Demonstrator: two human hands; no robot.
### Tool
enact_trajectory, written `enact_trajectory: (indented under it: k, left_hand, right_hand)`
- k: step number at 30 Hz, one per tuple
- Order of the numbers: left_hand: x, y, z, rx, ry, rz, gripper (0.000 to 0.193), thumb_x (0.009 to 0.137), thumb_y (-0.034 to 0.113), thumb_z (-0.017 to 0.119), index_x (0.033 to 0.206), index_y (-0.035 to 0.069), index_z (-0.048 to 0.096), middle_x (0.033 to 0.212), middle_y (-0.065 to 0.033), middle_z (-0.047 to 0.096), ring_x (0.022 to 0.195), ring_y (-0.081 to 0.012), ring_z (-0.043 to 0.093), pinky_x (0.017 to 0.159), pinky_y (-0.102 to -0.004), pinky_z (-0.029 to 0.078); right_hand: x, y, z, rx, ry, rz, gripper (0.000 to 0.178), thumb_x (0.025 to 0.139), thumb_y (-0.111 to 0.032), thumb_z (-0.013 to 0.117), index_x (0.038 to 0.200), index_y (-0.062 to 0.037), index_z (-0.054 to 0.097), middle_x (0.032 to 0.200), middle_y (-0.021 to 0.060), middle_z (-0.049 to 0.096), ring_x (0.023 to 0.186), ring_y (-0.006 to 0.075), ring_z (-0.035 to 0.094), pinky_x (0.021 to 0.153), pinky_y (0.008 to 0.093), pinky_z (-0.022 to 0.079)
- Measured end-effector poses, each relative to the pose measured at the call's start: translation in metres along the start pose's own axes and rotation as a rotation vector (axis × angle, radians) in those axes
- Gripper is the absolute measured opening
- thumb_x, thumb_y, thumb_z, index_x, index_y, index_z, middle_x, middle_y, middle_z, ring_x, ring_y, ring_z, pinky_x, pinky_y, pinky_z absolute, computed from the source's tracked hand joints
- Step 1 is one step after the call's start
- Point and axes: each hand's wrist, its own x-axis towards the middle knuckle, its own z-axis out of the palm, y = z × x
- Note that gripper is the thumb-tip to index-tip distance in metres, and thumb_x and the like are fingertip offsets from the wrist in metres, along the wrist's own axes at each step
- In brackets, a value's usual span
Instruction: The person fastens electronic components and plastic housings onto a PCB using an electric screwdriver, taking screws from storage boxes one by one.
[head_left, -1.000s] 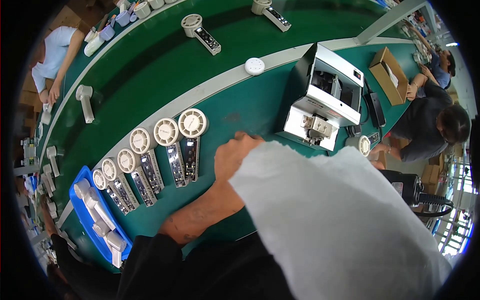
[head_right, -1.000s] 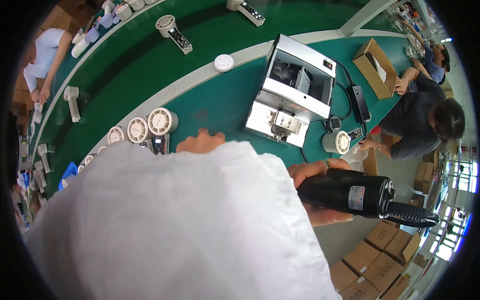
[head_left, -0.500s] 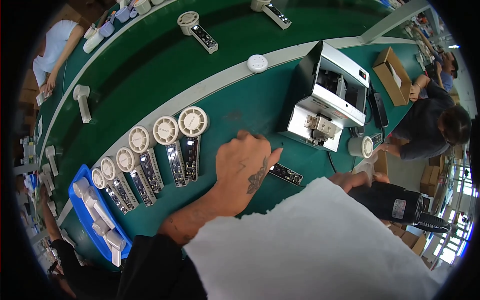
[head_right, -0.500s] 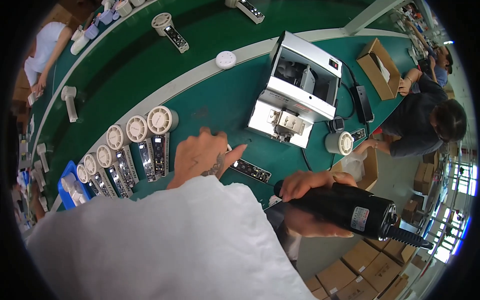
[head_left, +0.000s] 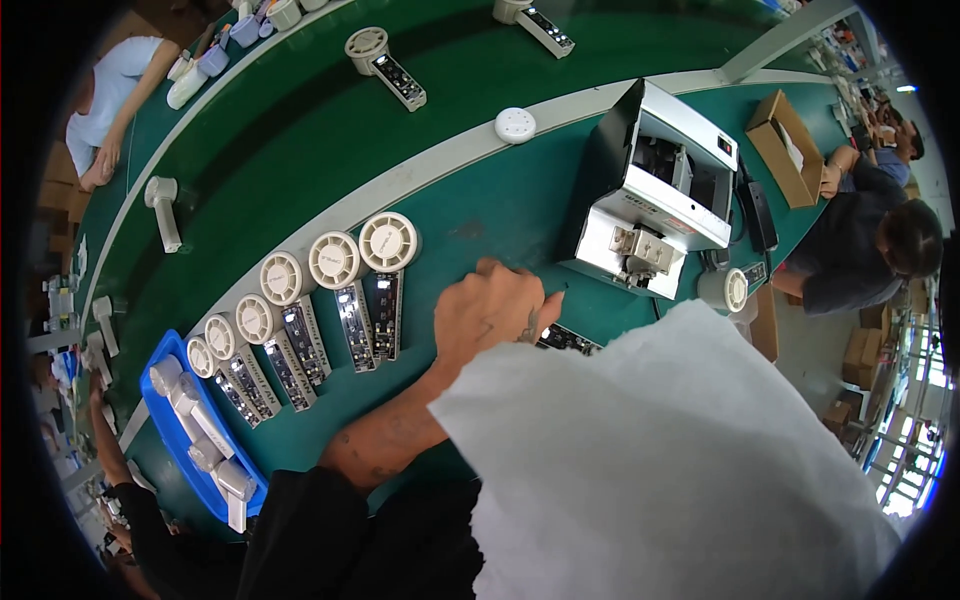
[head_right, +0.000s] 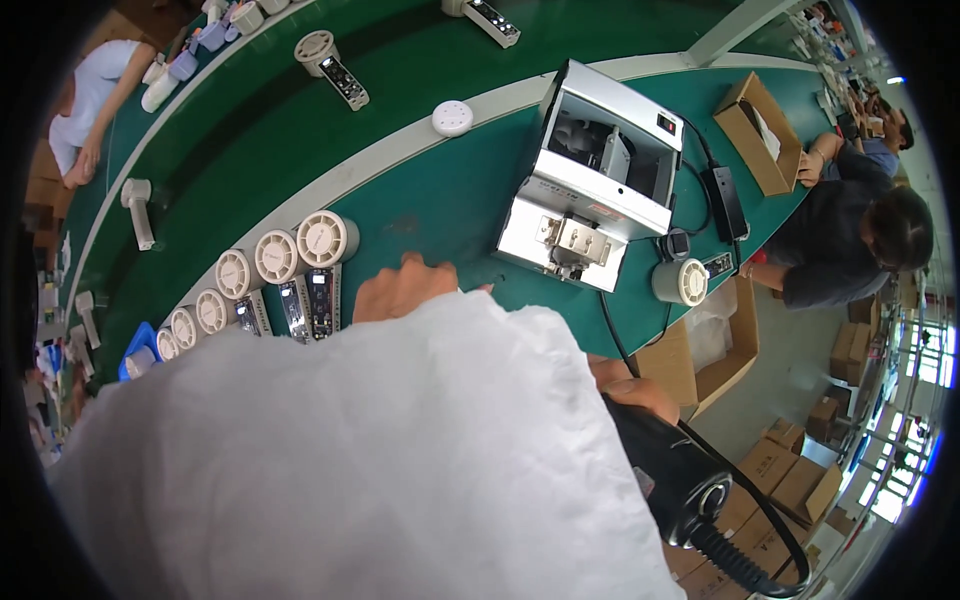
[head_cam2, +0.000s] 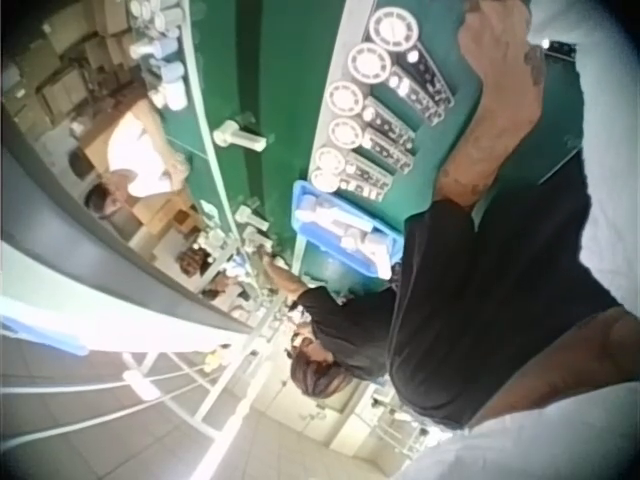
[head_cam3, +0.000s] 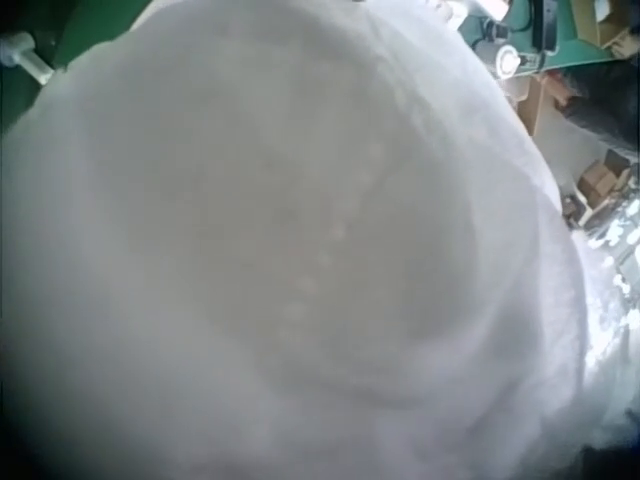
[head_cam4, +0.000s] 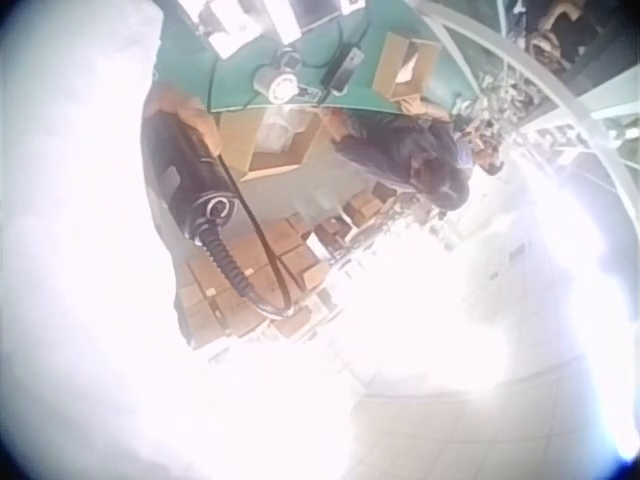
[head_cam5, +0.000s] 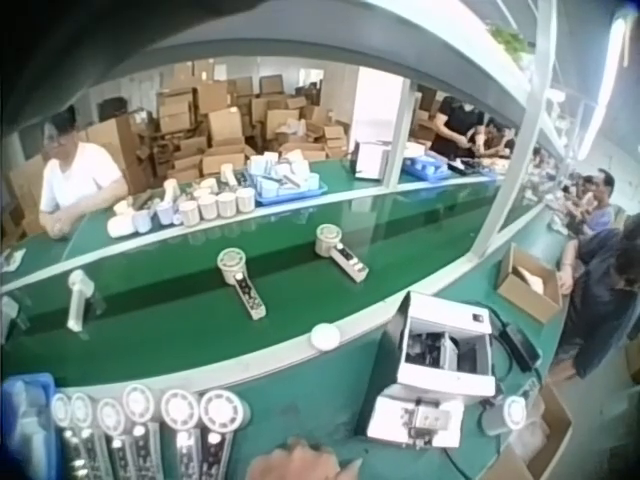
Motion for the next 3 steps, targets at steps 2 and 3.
enact_trajectory:
  k: [2, 3]
  left_hand:
    - [0.009, 0.005, 0.012, 0.002, -0.1, 0.007, 0.043, 0.083, 0.05, 0.076, 0.078, 0.007, 0.076, 0.078, -0.0189, 0.066, 0.058, -0.0326, 0.072, 0.049, -0.038, 0.058]
    - [0.007, 0.005, 0.008, 0.018, -0.097, 0.009, 0.043, 0.083, 0.05, 0.076, 0.078, 0.007, 0.076, 0.078, -0.0189, 0.066, 0.058, -0.0326, 0.072, 0.049, -0.038, 0.058]
  right_hand:
    - [-0.006, -0.007, -0.008, -0.059, -0.054, 0.032, 0.093, 0.088, -0.086, 0.038, 0.136, -0.0061, 0.039, 0.082, 0.0223, 0.062, 0.062, 0.0281, 0.062, 0.06, 0.0439, 0.057]
    - [-0.007, -0.008, -0.008, -0.056, -0.085, 0.036, 0.093, 0.088, -0.086, 0.038, 0.135, -0.0062, 0.039, 0.082, 0.0227, 0.062, 0.063, 0.0282, 0.062, 0.061, 0.0441, 0.058]
